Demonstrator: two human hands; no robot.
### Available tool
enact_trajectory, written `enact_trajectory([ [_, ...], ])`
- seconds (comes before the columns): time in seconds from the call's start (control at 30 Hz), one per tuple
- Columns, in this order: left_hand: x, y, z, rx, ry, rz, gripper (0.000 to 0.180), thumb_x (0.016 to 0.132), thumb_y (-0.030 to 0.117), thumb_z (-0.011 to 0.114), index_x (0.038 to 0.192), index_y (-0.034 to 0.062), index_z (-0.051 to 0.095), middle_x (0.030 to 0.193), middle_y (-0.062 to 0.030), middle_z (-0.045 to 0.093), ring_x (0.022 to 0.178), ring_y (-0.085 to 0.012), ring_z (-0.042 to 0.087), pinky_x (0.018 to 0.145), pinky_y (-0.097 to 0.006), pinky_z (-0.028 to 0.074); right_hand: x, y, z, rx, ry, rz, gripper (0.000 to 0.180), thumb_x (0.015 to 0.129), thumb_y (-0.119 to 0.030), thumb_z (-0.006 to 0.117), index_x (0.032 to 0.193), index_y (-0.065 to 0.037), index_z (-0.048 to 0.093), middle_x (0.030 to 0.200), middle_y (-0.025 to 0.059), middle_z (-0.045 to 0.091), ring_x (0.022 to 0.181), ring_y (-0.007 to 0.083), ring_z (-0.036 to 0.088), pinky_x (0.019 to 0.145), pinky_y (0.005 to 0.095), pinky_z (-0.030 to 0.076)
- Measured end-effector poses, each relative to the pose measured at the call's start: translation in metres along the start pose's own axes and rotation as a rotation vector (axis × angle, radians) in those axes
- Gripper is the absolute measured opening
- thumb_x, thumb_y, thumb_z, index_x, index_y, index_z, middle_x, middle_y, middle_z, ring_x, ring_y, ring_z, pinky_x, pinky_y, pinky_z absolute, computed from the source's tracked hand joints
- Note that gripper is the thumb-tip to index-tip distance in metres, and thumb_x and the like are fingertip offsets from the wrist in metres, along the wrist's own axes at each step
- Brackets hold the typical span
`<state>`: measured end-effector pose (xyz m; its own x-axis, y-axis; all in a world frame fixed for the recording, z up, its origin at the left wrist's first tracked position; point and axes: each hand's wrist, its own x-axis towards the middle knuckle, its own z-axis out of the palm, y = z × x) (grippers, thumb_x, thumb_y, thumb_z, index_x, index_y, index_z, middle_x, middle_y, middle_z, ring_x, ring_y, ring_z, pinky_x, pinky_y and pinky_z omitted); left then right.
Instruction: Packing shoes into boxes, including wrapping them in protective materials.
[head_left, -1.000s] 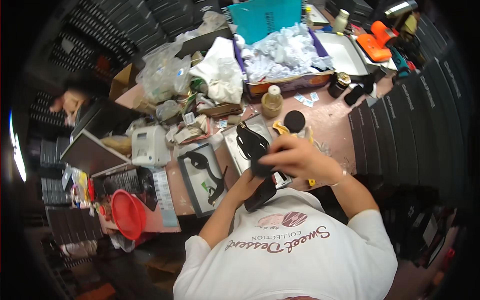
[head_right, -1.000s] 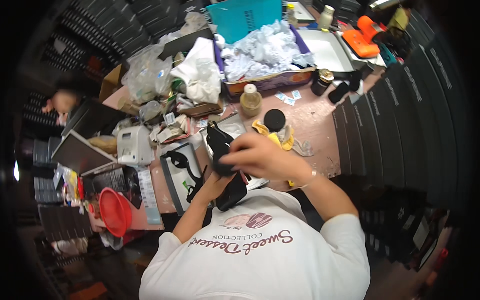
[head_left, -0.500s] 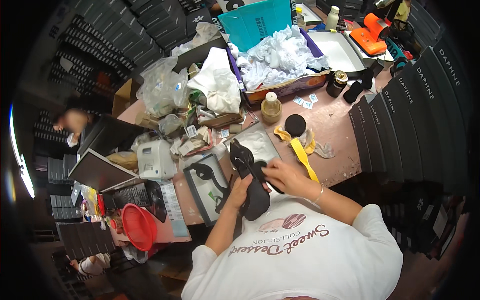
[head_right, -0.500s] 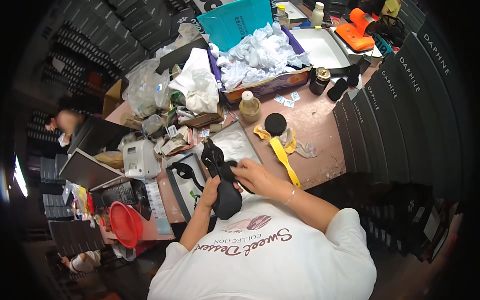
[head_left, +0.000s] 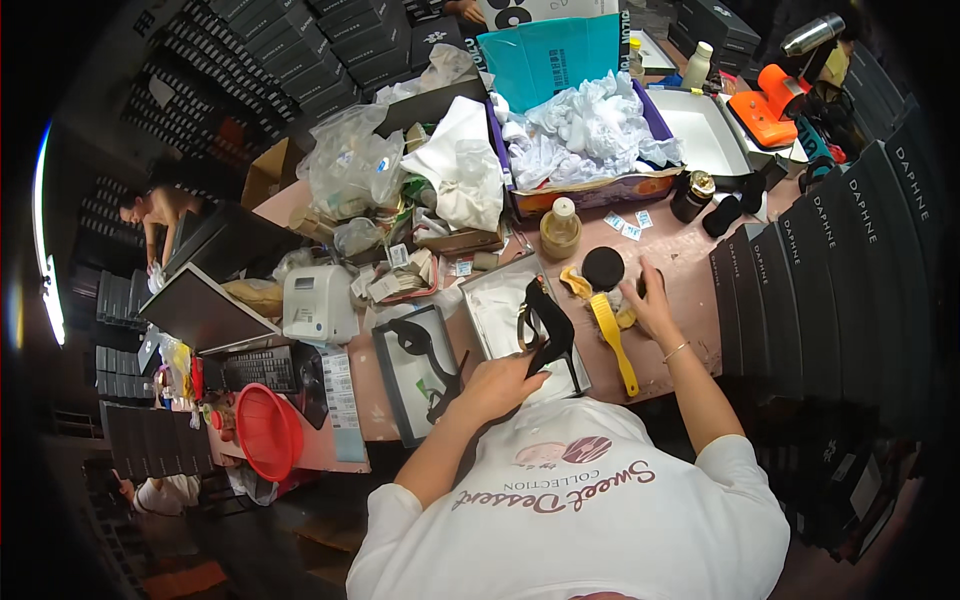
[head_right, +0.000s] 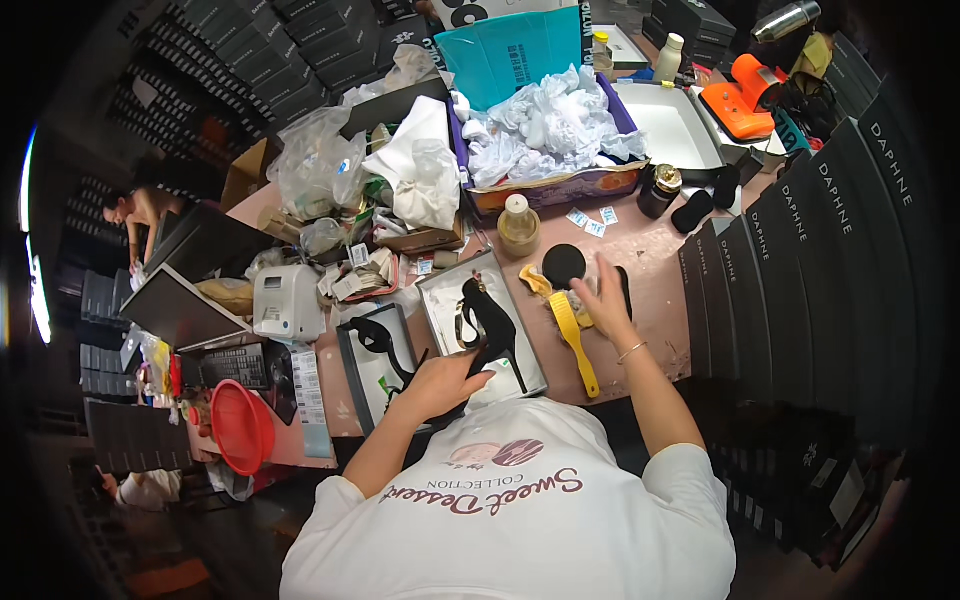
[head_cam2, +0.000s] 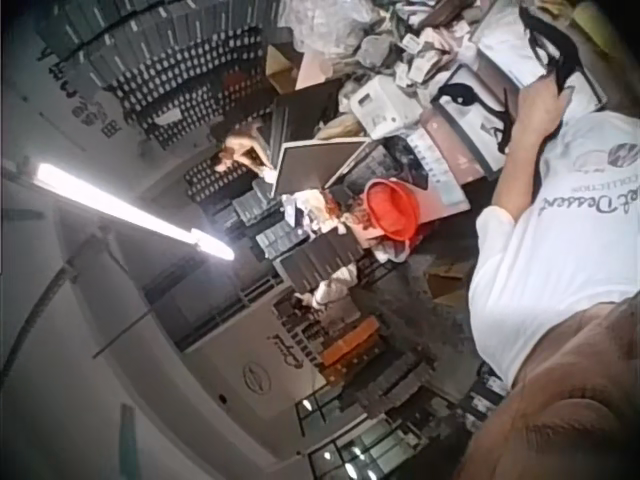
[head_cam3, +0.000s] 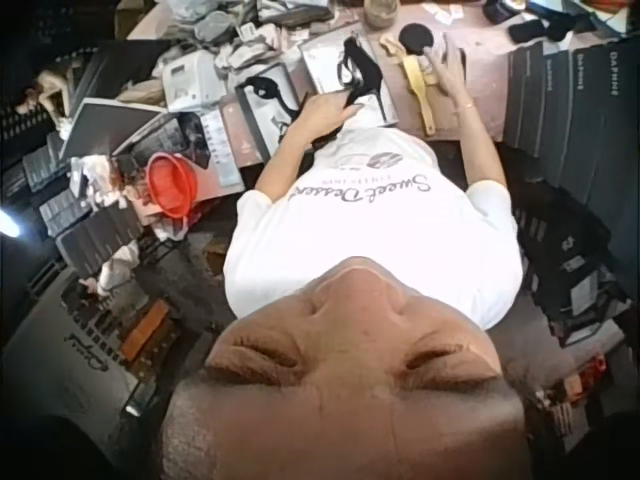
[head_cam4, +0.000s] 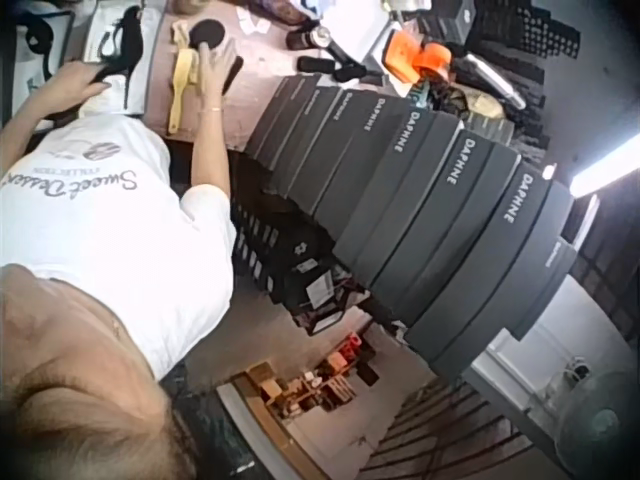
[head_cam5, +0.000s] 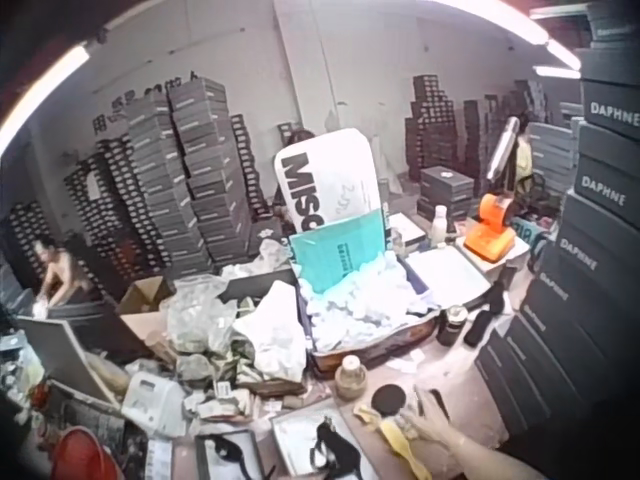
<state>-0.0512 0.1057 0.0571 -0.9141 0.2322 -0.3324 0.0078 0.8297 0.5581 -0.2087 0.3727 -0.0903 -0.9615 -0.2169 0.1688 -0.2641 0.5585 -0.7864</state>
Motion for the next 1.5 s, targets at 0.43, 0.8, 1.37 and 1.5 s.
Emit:
enact_trajectory([
  [0.43, -0.019, 0.011, 0.002, 0.281, -0.064, -0.025, 0.055, 0.083, 0.043, 0.062, 0.118, 0.0009, 0.053, 0.073, -0.0144, 0.064, 0.07, -0.0311, 0.065, 0.064, -0.042, 0.05, -0.057, -0.158, 0.001, 1.073, -0.694, 0.295, 0.054, 0.083, -0.003, 0.065, 0.131, 0.001, 0.041, 0.112, 0.0024, 0.056, 0.101, 0.0079, 0.053, 0.088, 0.0233, 0.046],
  [0.8, -0.036, 0.009, -0.008, 0.065, 0.364, 0.204, 0.055, 0.077, 0.024, 0.072, 0.123, 0.0003, 0.053, 0.099, -0.0182, 0.061, 0.088, -0.0308, 0.06, 0.077, -0.037, 0.049, -0.074, -0.155, -0.001, 1.046, -0.564, 0.212, 0.049, 0.08, 0.003, 0.063, 0.125, -0.001, 0.045, 0.116, 0.0065, 0.055, 0.107, 0.0137, 0.054, 0.094, 0.0305, 0.045],
  [1.37, -0.036, 0.024, 0.016, -0.31, 0.775, 0.301, 0.026, 0.073, -0.001, 0.073, 0.096, 0.0024, 0.062, 0.088, -0.0089, 0.062, 0.073, -0.0185, 0.059, 0.057, -0.027, 0.046, -0.086, -0.176, 0.006, 0.5, -0.221, -0.216, 0.047, 0.063, 0.003, 0.074, 0.103, -0.005, 0.051, 0.099, 0.008, 0.053, 0.09, 0.0205, 0.054, 0.078, 0.0296, 0.045],
  [1.5, -0.034, 0.011, 0.027, -0.274, 0.857, 0.355, 0.027, 0.076, 0.002, 0.073, 0.099, 0.0015, 0.058, 0.092, -0.0105, 0.061, 0.087, -0.0205, 0.059, 0.078, -0.031, 0.048, -0.084, -0.174, 0.008, 0.42, -0.138, -0.337, 0.049, 0.063, 0.001, 0.077, 0.103, -0.005, 0.049, 0.1, 0.0104, 0.053, 0.091, 0.0255, 0.055, 0.079, 0.0322, 0.046],
])
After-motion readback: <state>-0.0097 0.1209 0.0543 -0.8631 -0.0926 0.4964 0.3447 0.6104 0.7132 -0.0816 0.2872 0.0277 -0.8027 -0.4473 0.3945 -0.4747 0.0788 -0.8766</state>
